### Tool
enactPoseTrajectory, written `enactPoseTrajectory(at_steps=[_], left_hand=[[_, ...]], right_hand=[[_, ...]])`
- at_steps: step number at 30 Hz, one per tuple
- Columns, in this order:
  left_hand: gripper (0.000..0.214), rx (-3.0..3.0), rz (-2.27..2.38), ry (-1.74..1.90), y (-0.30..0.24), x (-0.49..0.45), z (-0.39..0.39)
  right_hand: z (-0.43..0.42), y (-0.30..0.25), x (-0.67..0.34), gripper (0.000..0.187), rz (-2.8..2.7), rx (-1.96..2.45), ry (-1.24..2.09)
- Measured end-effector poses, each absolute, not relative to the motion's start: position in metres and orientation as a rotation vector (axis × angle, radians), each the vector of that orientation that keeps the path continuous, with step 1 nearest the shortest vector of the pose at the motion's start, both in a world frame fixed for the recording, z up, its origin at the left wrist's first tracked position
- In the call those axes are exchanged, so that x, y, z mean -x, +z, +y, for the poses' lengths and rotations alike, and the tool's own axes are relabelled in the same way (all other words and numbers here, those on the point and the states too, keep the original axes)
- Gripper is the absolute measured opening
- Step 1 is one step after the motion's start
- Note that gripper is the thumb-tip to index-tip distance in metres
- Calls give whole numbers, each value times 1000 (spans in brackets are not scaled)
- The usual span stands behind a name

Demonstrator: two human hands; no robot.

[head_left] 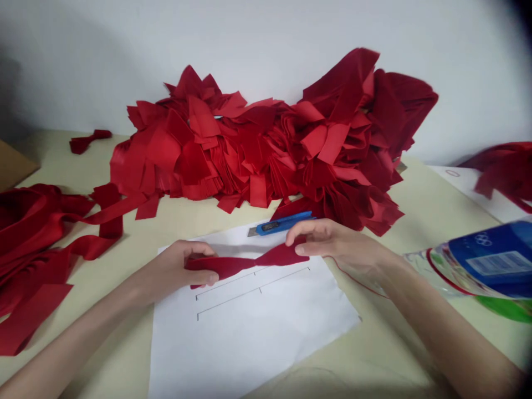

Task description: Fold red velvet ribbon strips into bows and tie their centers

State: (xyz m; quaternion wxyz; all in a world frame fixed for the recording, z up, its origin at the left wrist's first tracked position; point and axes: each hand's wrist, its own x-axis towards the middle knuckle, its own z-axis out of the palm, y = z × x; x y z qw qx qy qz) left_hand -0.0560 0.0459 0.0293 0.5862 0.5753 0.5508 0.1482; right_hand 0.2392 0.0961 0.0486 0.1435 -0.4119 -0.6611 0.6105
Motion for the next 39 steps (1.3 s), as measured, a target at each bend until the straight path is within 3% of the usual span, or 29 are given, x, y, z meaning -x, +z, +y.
enactPoseTrajectory(at_steps=[8,18,23,39], left_hand=[[12,-1371,1317,250,36,66,49],[23,-1417,1307,73,25,74,48],[12,-1457,1383,117,18,75,47],[19,-1600,1516,93,16,75,50]], right_hand=[[103,13,-229,26,-1893,1468,1343],[97,9,-229,19,-2161,1601,870],[96,4,-228,21,-2172,1589,851],[100,10,-230,16,-2133,1570,1011]])
